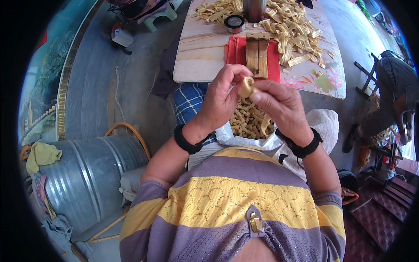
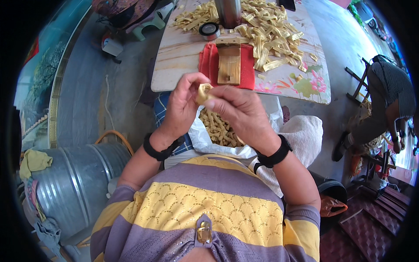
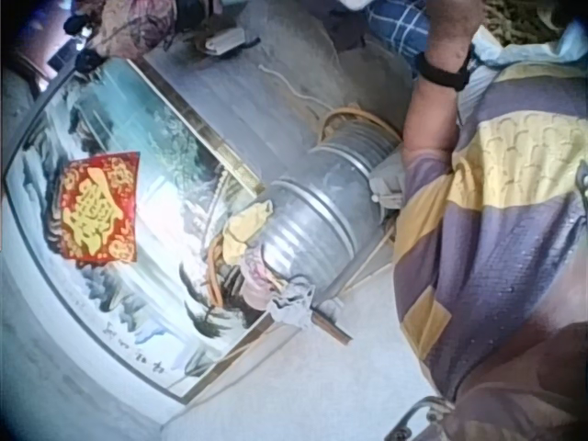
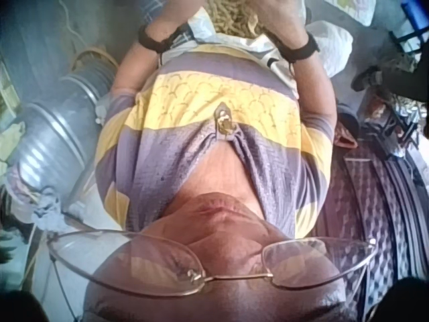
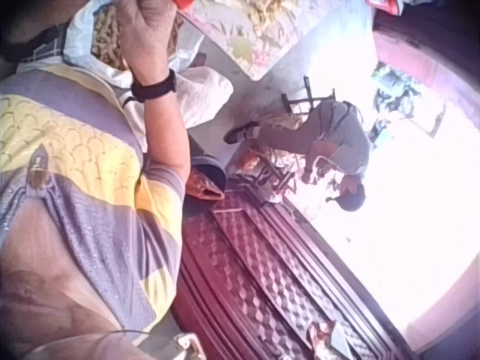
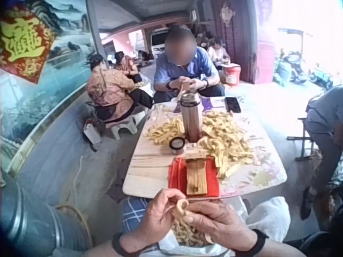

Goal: The person assembles pieces of incense by hand by taking yellow strips from a bag and placing them into a red folding tool to shape them.

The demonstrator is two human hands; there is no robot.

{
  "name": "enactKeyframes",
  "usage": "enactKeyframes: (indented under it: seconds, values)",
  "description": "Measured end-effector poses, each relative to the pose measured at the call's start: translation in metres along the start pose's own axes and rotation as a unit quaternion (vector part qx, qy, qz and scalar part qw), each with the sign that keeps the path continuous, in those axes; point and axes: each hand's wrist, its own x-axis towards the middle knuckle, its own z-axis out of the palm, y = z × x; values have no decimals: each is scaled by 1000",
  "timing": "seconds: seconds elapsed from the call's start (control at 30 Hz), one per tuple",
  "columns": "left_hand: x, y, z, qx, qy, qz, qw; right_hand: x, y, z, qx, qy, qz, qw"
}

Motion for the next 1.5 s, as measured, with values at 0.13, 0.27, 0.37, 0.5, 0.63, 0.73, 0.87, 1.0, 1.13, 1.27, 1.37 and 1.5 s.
enactKeyframes:
  seconds: [0.13,0.27,0.37,0.5,0.63,0.73,0.87,1.0,1.13,1.27,1.37,1.5]
  values:
    - [-2,0,4,3,60,-8,998,-3,5,-3,170,-37,140,975]
    - [-3,16,11,-12,65,-21,998,2,6,2,126,69,97,985]
    - [0,21,17,25,40,-38,998,3,20,2,98,71,56,991]
    - [2,13,13,-151,-36,-166,974,4,14,2,122,111,149,975]
    - [5,30,5,-454,-46,-231,859,11,13,-23,228,121,183,949]
    - [7,31,-2,-460,-42,-214,861,9,15,-26,261,82,169,947]
    - [7,9,-19,-88,-38,-113,989,8,20,-26,192,45,116,973]
    - [11,21,-9,342,6,116,933,9,24,-15,188,21,147,971]
    - [1,6,2,390,-74,131,909,5,35,-1,98,-17,209,973]
    - [2,-22,-8,406,-92,144,898,4,31,1,-32,-62,204,977]
    - [13,-44,-21,441,-63,248,860,4,35,9,-122,-24,97,987]
    - [27,-75,-18,403,-53,219,887,10,32,13,-137,18,66,988]
